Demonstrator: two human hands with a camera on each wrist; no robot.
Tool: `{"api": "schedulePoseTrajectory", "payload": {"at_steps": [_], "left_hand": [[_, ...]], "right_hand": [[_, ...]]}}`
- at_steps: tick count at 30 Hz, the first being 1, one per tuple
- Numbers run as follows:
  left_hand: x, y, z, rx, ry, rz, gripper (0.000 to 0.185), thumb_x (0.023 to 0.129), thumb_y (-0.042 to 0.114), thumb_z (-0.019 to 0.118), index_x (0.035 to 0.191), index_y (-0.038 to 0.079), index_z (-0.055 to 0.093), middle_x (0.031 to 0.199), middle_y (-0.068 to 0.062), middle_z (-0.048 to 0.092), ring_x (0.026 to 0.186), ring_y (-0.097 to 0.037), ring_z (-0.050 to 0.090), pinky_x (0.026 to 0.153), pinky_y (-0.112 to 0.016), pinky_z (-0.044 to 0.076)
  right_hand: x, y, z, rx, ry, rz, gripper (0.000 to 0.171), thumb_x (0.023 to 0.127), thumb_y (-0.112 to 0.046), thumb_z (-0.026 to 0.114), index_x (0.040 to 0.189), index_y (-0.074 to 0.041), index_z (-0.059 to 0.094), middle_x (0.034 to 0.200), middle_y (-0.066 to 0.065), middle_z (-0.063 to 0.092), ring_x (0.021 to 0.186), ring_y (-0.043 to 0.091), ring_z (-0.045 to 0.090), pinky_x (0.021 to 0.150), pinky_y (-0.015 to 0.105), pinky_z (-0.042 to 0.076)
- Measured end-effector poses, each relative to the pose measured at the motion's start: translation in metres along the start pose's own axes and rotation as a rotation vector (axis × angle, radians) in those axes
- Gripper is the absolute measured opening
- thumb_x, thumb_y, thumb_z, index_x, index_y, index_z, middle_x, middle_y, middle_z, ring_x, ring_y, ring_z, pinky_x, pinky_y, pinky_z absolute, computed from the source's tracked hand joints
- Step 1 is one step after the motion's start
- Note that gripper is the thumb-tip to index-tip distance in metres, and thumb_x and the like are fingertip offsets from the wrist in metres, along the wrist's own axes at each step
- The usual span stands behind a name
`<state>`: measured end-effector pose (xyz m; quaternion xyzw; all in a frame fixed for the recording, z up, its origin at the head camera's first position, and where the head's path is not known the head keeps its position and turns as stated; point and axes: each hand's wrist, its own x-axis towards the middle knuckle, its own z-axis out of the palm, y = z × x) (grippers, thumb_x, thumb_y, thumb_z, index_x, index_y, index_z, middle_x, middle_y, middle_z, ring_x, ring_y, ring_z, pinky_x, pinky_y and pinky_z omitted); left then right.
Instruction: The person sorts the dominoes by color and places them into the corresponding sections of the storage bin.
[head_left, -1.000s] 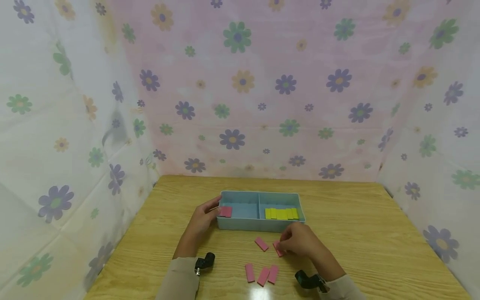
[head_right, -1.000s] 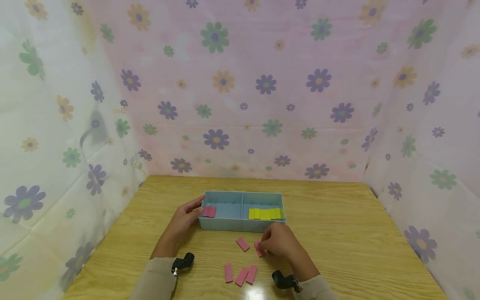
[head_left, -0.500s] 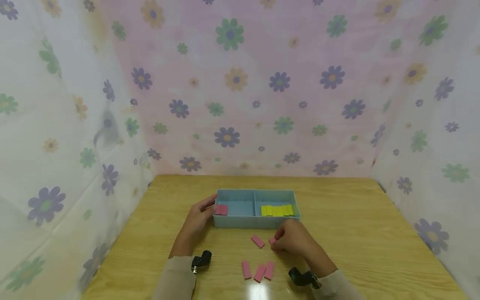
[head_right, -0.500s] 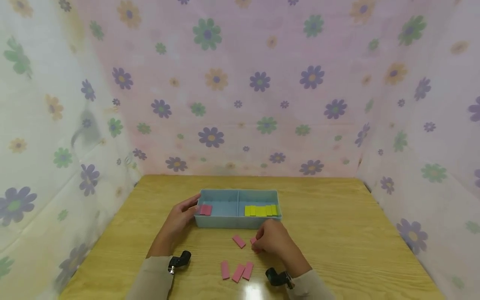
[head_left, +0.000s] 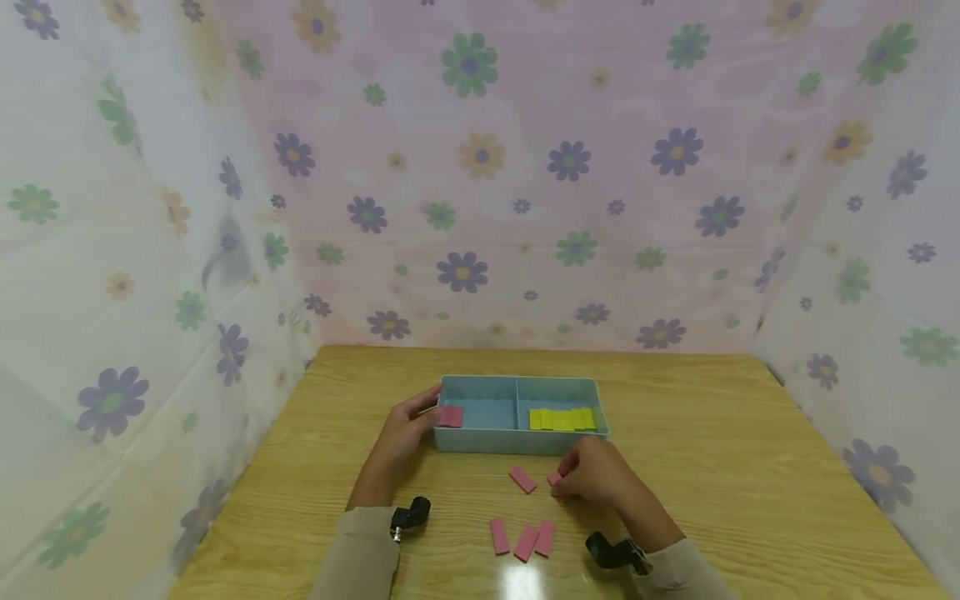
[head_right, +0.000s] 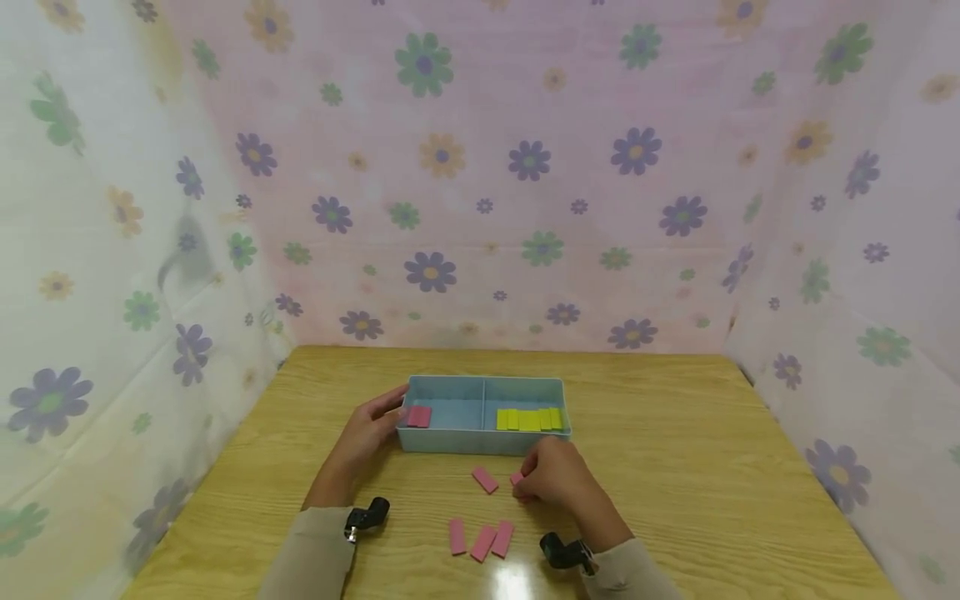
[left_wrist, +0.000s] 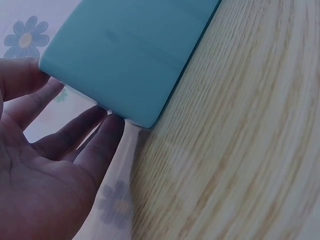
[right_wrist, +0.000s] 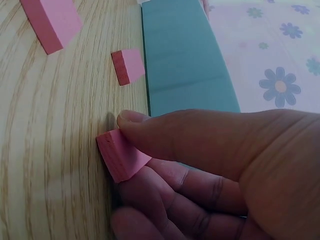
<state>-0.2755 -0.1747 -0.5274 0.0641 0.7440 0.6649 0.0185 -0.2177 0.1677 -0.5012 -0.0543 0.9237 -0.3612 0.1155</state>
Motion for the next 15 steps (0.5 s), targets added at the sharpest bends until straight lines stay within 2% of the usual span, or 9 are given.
{"api": "schedulePoseTrajectory", "payload": {"at_steps": [8, 15], "left_hand": [[-0.0001, 0.0002, 0.0030, -0.020, -0.009, -0.003, 0.048, 0.106, 0.008, 0.057, 0.153, 0.010, 0.052, 0.157, -0.018, 0.049, 0.147, -0.034, 0.044, 0.120, -0.050, 0.039], [-0.0017, -0.0003, 0.0032, -0.019, 0.001, -0.003, 0.049, 0.105, 0.009, 0.059, 0.153, 0.010, 0.052, 0.158, -0.017, 0.048, 0.149, -0.032, 0.042, 0.121, -0.050, 0.037]], "right_hand": [[0.0007, 0.0011, -0.0016, 0.015, 0.002, 0.014, 0.022, 0.073, -0.013, 0.093, 0.088, -0.006, 0.078, 0.076, 0.000, 0.072, 0.070, 0.014, 0.067, 0.063, 0.031, 0.055], [-0.0019, -0.0005, -0.0021, 0.054, -0.012, 0.020, 0.019, 0.075, -0.009, 0.091, 0.088, -0.004, 0.078, 0.074, 0.001, 0.072, 0.066, 0.015, 0.069, 0.063, 0.031, 0.056]]}}
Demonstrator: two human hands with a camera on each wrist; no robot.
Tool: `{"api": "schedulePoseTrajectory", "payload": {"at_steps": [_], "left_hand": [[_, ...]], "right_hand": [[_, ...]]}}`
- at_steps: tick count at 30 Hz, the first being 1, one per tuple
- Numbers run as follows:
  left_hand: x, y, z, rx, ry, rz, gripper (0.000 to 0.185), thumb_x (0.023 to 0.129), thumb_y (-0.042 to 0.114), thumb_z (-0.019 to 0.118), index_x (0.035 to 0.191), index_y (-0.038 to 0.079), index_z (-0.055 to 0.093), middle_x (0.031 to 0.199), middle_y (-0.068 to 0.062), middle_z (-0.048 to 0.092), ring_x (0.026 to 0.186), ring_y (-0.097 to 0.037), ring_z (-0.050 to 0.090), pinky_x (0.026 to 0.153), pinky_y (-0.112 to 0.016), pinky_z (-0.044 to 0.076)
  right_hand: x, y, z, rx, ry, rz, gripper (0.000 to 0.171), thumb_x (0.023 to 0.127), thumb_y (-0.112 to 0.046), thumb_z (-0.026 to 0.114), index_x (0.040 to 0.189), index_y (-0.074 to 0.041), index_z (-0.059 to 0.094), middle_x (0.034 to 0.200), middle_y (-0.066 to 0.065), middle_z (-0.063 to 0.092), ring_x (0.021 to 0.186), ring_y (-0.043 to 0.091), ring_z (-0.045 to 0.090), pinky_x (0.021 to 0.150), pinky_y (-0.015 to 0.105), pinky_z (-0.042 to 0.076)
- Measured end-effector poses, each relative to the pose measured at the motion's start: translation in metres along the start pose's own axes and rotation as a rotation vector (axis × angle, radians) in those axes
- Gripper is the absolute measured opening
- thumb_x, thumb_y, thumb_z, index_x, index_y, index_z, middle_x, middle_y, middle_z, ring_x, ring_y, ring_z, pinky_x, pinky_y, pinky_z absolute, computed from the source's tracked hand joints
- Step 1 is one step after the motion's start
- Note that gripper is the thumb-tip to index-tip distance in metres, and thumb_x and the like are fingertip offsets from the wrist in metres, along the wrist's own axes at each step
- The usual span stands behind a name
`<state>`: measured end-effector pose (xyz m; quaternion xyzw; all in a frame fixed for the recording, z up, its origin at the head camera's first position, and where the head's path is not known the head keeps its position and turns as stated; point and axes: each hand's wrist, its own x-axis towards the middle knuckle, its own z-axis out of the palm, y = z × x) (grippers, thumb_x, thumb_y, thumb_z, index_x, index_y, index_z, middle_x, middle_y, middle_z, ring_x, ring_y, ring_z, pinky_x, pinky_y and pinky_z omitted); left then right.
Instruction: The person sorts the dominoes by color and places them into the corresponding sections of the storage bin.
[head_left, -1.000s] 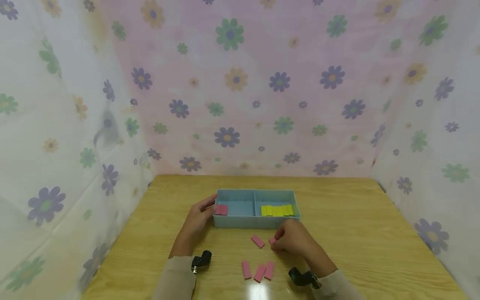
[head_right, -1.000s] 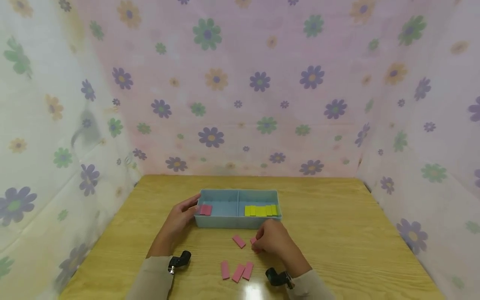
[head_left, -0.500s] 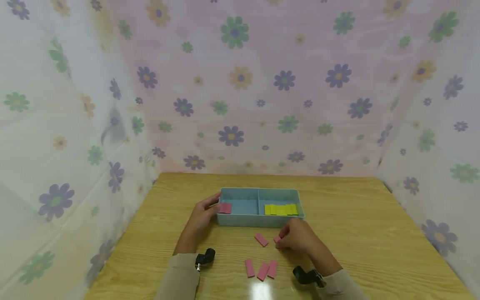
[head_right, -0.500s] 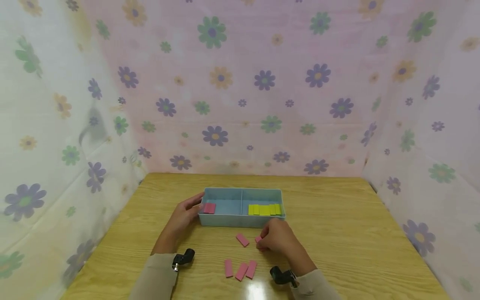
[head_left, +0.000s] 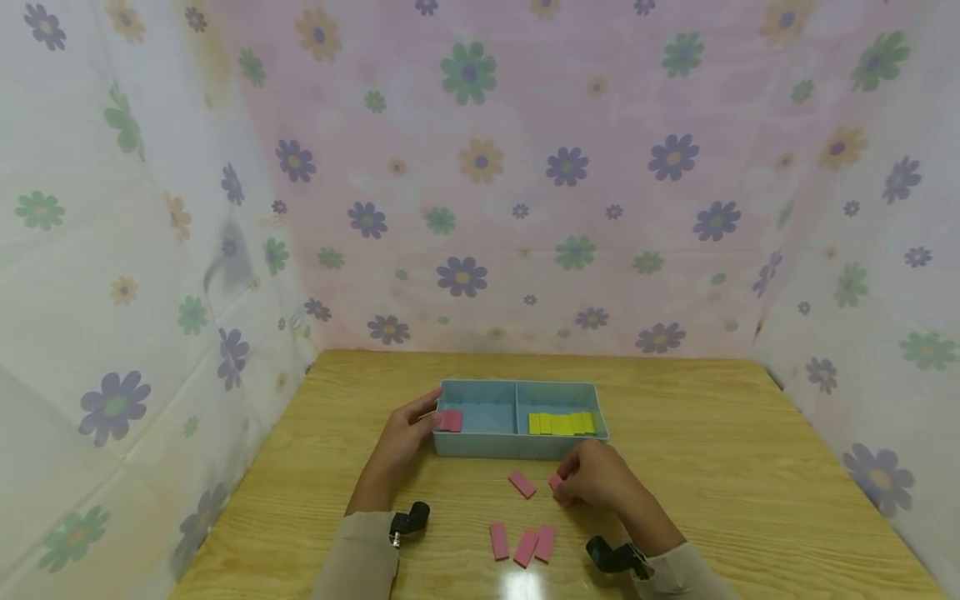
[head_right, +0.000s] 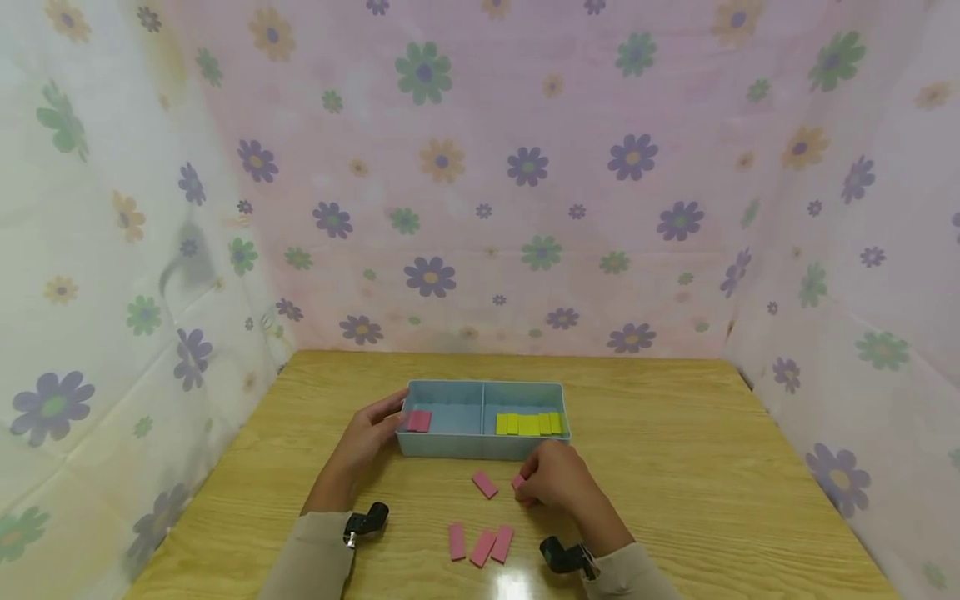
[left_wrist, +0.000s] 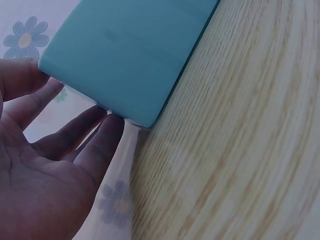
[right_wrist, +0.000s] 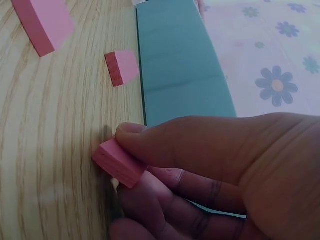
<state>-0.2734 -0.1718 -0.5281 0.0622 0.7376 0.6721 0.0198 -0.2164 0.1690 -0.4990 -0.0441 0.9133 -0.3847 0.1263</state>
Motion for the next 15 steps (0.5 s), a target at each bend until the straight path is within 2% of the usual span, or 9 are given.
{"api": "schedulePoseTrajectory", "payload": {"at_steps": [6, 15], "left_hand": [[-0.0010, -0.0007, -0.0001, 0.002, -0.002, -0.003, 0.049, 0.105, 0.008, 0.058, 0.153, 0.011, 0.052, 0.157, -0.018, 0.048, 0.148, -0.034, 0.043, 0.120, -0.050, 0.039], [-0.0025, 0.0006, -0.0002, 0.026, -0.004, 0.008, 0.048, 0.105, 0.008, 0.058, 0.153, 0.010, 0.051, 0.156, -0.019, 0.050, 0.148, -0.036, 0.044, 0.120, -0.050, 0.039]], "right_hand": [[-0.0005, -0.0016, -0.0026, -0.025, 0.026, -0.012, 0.020, 0.073, -0.011, 0.093, 0.087, -0.006, 0.080, 0.078, 0.000, 0.073, 0.074, 0.015, 0.066, 0.064, 0.032, 0.056], [0.0000, -0.0004, -0.0058, -0.022, 0.014, -0.056, 0.015, 0.077, -0.013, 0.088, 0.090, -0.008, 0.081, 0.079, -0.002, 0.074, 0.077, 0.014, 0.065, 0.066, 0.031, 0.055]]}}
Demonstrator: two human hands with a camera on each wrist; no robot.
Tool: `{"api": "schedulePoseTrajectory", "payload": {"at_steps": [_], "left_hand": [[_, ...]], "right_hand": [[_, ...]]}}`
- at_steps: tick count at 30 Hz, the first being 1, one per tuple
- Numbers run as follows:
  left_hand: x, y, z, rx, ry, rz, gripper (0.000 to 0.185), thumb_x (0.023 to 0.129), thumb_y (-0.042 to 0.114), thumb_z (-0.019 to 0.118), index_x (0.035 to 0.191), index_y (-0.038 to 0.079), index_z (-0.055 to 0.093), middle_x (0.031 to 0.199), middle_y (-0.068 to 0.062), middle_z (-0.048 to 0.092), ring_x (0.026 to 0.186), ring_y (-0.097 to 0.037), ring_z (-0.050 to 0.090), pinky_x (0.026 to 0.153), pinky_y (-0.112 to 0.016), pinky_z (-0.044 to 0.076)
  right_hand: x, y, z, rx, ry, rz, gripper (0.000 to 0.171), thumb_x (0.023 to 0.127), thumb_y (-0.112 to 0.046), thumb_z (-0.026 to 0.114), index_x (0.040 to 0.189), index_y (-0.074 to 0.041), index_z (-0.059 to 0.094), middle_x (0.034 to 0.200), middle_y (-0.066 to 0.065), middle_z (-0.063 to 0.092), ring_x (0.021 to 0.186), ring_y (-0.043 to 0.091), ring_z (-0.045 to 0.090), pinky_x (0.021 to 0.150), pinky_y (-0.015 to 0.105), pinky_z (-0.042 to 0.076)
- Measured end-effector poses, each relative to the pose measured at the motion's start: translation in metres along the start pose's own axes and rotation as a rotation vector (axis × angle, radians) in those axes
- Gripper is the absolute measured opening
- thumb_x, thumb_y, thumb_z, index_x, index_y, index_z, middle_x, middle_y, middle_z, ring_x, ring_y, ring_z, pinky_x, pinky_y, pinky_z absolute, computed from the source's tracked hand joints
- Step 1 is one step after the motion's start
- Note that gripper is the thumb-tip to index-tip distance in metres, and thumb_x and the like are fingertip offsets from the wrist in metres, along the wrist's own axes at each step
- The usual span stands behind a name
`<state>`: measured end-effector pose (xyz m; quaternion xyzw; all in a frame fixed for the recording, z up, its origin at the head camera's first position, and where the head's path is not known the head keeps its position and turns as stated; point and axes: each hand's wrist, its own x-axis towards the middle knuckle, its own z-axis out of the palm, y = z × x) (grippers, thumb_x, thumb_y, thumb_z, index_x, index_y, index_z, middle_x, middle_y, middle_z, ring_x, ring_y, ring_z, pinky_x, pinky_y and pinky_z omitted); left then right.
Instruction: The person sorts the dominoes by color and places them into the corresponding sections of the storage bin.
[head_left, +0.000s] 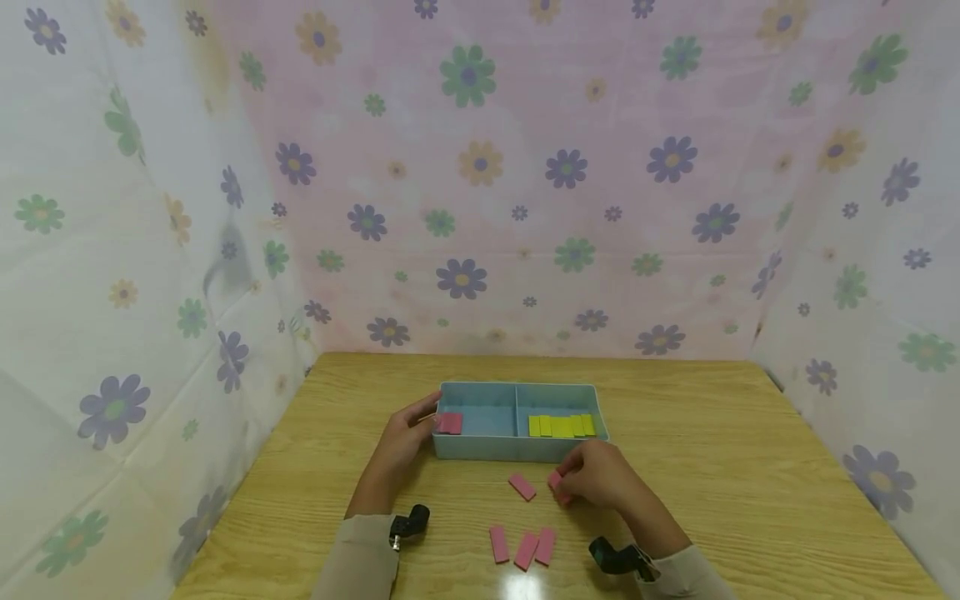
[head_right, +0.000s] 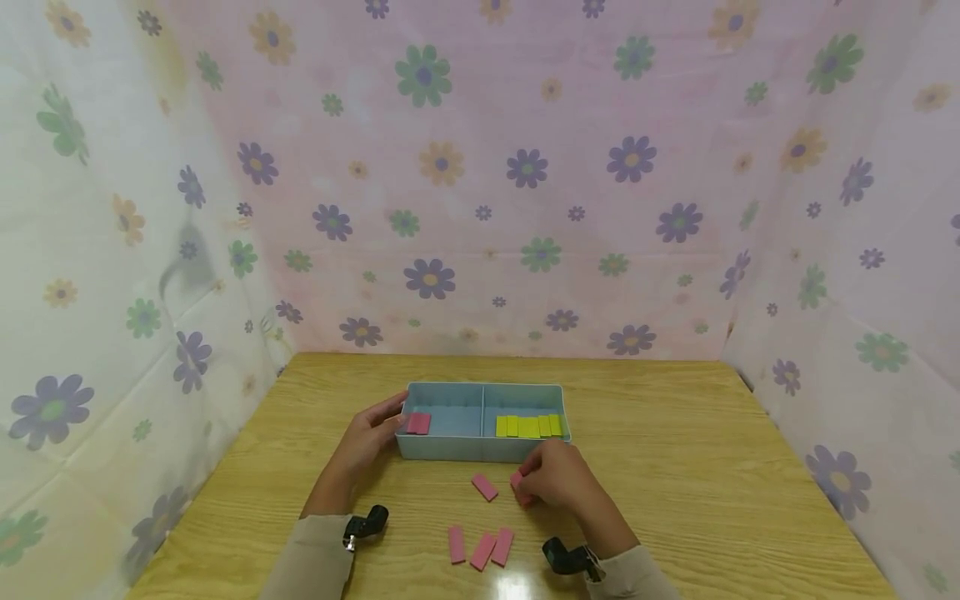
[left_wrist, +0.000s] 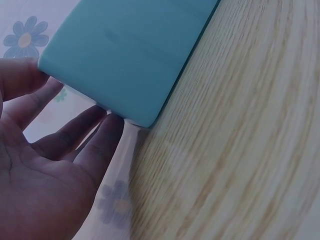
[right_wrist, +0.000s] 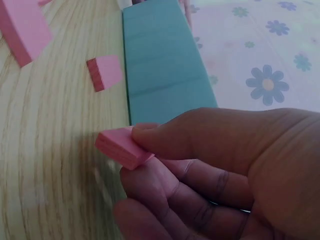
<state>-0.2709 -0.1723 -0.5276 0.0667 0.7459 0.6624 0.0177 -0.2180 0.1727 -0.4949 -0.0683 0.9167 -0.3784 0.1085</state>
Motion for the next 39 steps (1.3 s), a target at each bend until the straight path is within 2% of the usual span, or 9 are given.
{"api": "schedulePoseTrajectory", "payload": {"at_steps": [5, 13, 17, 22, 25, 30, 39], "left_hand": [[-0.002, -0.002, -0.001, 0.015, 0.003, -0.005, 0.049, 0.106, 0.009, 0.057, 0.154, 0.011, 0.051, 0.156, -0.019, 0.049, 0.146, -0.036, 0.045, 0.118, -0.047, 0.043], [-0.001, -0.004, -0.001, 0.000, -0.009, -0.003, 0.049, 0.106, 0.011, 0.058, 0.154, 0.014, 0.051, 0.157, -0.020, 0.048, 0.146, -0.037, 0.045, 0.118, -0.051, 0.042], [0.000, -0.004, 0.000, -0.029, -0.024, -0.009, 0.049, 0.107, 0.009, 0.056, 0.155, 0.012, 0.049, 0.157, -0.022, 0.046, 0.145, -0.038, 0.047, 0.116, -0.051, 0.044], [0.001, -0.002, 0.002, -0.095, -0.055, 0.002, 0.051, 0.107, 0.005, 0.053, 0.157, 0.007, 0.044, 0.161, -0.023, 0.041, 0.148, -0.040, 0.042, 0.117, -0.052, 0.042], [0.001, -0.001, 0.002, -0.114, -0.052, -0.013, 0.051, 0.107, 0.007, 0.053, 0.157, 0.010, 0.045, 0.163, -0.019, 0.040, 0.150, -0.038, 0.041, 0.117, -0.051, 0.041], [0.001, 0.000, 0.004, -0.077, -0.014, -0.018, 0.050, 0.106, 0.009, 0.056, 0.156, 0.014, 0.049, 0.165, -0.013, 0.038, 0.151, -0.036, 0.039, 0.117, -0.050, 0.041], [0.002, -0.001, 0.002, -0.059, -0.009, 0.012, 0.050, 0.106, 0.006, 0.055, 0.155, 0.009, 0.048, 0.162, -0.016, 0.044, 0.151, -0.036, 0.039, 0.120, -0.049, 0.038]], "right_hand": [[-0.002, -0.004, -0.001, 0.075, -0.036, -0.012, 0.012, 0.082, -0.012, 0.083, 0.093, -0.009, 0.081, 0.081, 0.000, 0.075, 0.077, 0.016, 0.067, 0.067, 0.031, 0.056], [0.000, -0.018, -0.007, 0.170, -0.036, -0.046, 0.014, 0.083, -0.010, 0.077, 0.096, -0.008, 0.081, 0.084, 0.002, 0.077, 0.074, 0.018, 0.070, 0.064, 0.033, 0.058], [0.003, -0.025, -0.011, 0.157, -0.008, -0.057, 0.018, 0.082, -0.010, 0.076, 0.098, -0.010, 0.081, 0.091, 0.002, 0.077, 0.076, 0.017, 0.069, 0.065, 0.032, 0.058], [0.008, -0.034, -0.017, 0.130, 0.024, -0.054, 0.018, 0.084, -0.013, 0.076, 0.101, -0.013, 0.081, 0.095, 0.002, 0.076, 0.079, 0.016, 0.068, 0.066, 0.033, 0.058], [0.011, -0.039, -0.020, 0.142, 0.035, -0.047, 0.018, 0.086, -0.015, 0.075, 0.104, -0.013, 0.081, 0.096, 0.003, 0.076, 0.078, 0.018, 0.067, 0.065, 0.035, 0.057], [0.019, -0.045, -0.022, 0.182, 0.030, -0.027, 0.020, 0.089, -0.017, 0.075, 0.107, -0.012, 0.081, 0.099, 0.004, 0.076, 0.079, 0.019, 0.068, 0.067, 0.037, 0.059], [0.032, -0.053, -0.021, 0.261, 0.005, -0.032, 0.022, 0.091, -0.021, 0.077, 0.110, -0.012, 0.081, 0.100, 0.005, 0.076, 0.084, 0.021, 0.072, 0.075, 0.040, 0.063]]}}
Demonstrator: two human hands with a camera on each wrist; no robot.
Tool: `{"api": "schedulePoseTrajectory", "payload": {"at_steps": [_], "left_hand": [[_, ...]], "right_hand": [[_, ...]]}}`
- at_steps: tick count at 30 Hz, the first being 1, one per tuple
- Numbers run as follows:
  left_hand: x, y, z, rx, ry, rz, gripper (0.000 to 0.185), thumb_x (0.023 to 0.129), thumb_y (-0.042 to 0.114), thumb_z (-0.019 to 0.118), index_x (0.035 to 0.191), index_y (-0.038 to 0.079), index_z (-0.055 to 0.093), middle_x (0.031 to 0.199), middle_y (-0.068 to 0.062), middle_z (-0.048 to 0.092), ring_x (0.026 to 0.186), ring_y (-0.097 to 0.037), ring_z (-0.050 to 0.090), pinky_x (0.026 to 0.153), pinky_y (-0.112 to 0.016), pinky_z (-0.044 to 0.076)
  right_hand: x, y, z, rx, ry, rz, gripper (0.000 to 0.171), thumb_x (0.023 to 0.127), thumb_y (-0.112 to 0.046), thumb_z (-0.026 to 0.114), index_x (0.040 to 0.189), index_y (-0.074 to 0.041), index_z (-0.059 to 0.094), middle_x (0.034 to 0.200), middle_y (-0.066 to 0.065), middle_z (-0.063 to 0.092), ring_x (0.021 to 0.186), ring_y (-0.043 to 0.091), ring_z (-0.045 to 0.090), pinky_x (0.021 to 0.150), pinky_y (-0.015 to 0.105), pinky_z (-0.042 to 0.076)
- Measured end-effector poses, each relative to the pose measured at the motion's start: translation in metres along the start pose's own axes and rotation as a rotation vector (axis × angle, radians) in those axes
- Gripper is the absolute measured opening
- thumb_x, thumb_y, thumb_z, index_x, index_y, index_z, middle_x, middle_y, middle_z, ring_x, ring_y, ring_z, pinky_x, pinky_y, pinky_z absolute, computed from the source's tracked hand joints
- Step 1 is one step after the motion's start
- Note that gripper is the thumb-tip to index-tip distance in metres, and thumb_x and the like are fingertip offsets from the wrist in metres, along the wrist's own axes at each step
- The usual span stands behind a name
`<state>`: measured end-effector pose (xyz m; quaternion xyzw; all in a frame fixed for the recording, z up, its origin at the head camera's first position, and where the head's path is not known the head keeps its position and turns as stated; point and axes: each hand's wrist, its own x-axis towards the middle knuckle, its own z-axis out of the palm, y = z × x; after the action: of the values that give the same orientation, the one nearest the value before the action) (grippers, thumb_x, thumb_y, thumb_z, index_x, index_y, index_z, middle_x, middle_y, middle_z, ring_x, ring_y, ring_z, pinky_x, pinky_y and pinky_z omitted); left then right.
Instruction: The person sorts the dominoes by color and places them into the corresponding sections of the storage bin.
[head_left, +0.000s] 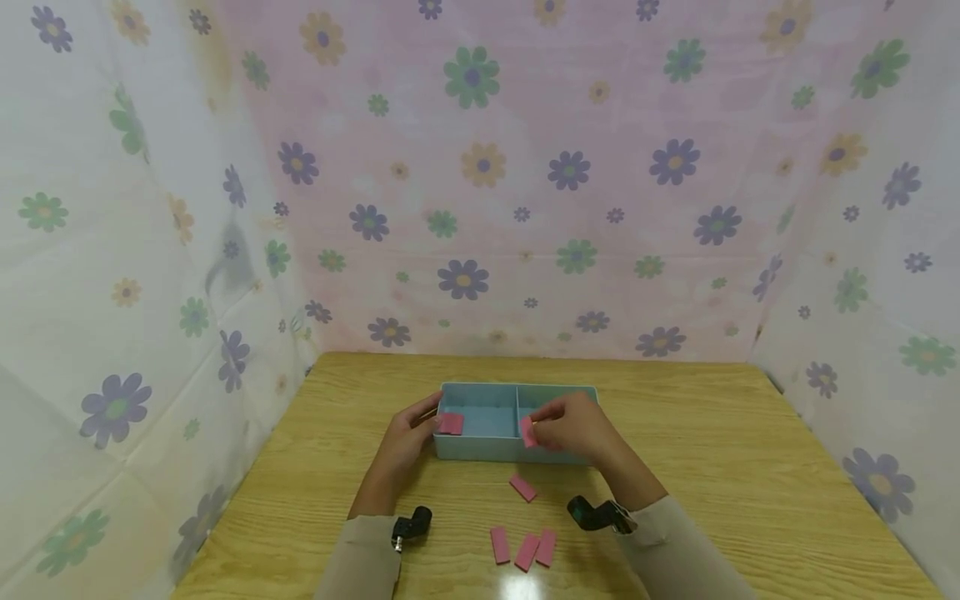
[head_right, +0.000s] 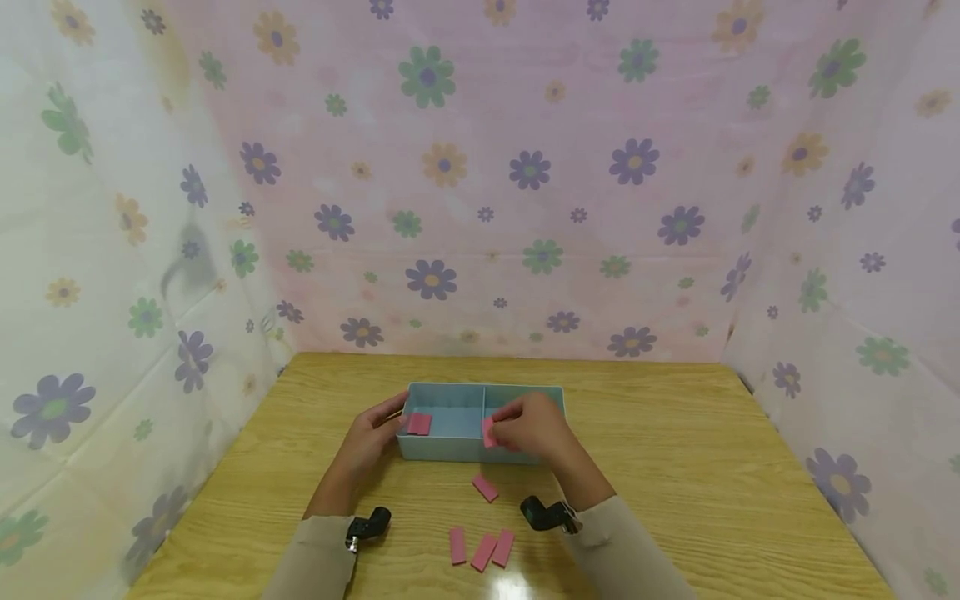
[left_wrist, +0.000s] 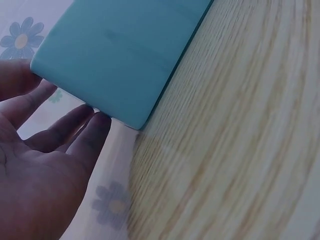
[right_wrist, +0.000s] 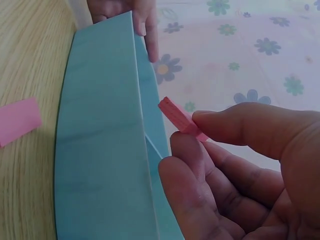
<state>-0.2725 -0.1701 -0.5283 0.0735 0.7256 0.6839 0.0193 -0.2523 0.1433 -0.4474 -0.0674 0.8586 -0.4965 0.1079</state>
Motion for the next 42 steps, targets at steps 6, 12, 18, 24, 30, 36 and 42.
{"api": "schedulePoseTrajectory", "payload": {"at_steps": [6, 12, 18, 24, 30, 36, 42], "left_hand": [[0.001, -0.001, -0.003, 0.009, 0.001, 0.015, 0.050, 0.106, 0.007, 0.057, 0.155, 0.008, 0.049, 0.161, -0.015, 0.045, 0.151, -0.035, 0.040, 0.120, -0.049, 0.038], [0.002, -0.002, 0.000, -0.003, -0.004, 0.007, 0.050, 0.106, 0.008, 0.056, 0.155, 0.007, 0.048, 0.160, -0.016, 0.045, 0.151, -0.035, 0.040, 0.121, -0.050, 0.036], [0.001, -0.002, 0.000, 0.004, 0.008, 0.006, 0.049, 0.105, 0.007, 0.057, 0.154, 0.008, 0.050, 0.160, -0.014, 0.047, 0.150, -0.035, 0.041, 0.121, -0.051, 0.035], [0.001, 0.000, 0.000, 0.016, 0.012, 0.004, 0.049, 0.105, 0.006, 0.057, 0.154, 0.008, 0.050, 0.160, -0.015, 0.047, 0.150, -0.036, 0.042, 0.121, -0.051, 0.036], [0.001, -0.001, 0.000, 0.010, 0.014, -0.002, 0.049, 0.105, 0.005, 0.056, 0.154, 0.006, 0.049, 0.161, -0.016, 0.045, 0.150, -0.036, 0.041, 0.120, -0.048, 0.038], [0.001, -0.001, 0.001, 0.001, 0.012, 0.003, 0.049, 0.105, 0.005, 0.056, 0.154, 0.005, 0.049, 0.161, -0.016, 0.045, 0.149, -0.037, 0.042, 0.119, -0.048, 0.039], [0.000, 0.000, 0.001, 0.008, 0.006, -0.003, 0.050, 0.105, 0.007, 0.057, 0.154, 0.007, 0.049, 0.161, -0.016, 0.045, 0.150, -0.035, 0.041, 0.119, -0.046, 0.040]], "right_hand": [[0.009, -0.006, 0.001, 0.052, -0.009, 0.002, 0.025, 0.091, -0.023, 0.078, 0.113, -0.011, 0.079, 0.105, 0.007, 0.076, 0.090, 0.026, 0.075, 0.082, 0.045, 0.064], [0.016, -0.010, 0.003, 0.047, 0.000, 0.004, 0.024, 0.090, -0.021, 0.079, 0.111, -0.009, 0.080, 0.103, 0.008, 0.076, 0.084, 0.023, 0.075, 0.081, 0.044, 0.064], [0.020, -0.016, 0.007, 0.032, 0.002, 0.002, 0.021, 0.090, -0.018, 0.078, 0.108, -0.007, 0.080, 0.100, 0.008, 0.076, 0.084, 0.025, 0.075, 0.078, 0.044, 0.064], [0.026, -0.021, 0.010, 0.058, -0.004, 0.001, 0.021, 0.090, -0.018, 0.078, 0.108, -0.007, 0.080, 0.100, 0.009, 0.076, 0.094, 0.033, 0.075, 0.082, 0.047, 0.064], [0.032, -0.028, 0.014, 0.118, -0.008, 0.031, 0.020, 0.092, -0.017, 0.077, 0.108, -0.005, 0.080, 0.105, 0.012, 0.075, 0.093, 0.030, 0.076, 0.083, 0.044, 0.064], [0.039, -0.035, 0.019, 0.129, 0.003, 0.036, 0.021, 0.092, -0.017, 0.077, 0.109, -0.004, 0.079, 0.108, 0.012, 0.075, 0.086, 0.021, 0.076, 0.079, 0.039, 0.065], [0.046, -0.039, 0.024, 0.143, -0.003, 0.032, 0.021, 0.092, -0.017, 0.078, 0.108, -0.004, 0.080, 0.104, 0.012, 0.076, 0.084, 0.019, 0.076, 0.076, 0.037, 0.065]]}}
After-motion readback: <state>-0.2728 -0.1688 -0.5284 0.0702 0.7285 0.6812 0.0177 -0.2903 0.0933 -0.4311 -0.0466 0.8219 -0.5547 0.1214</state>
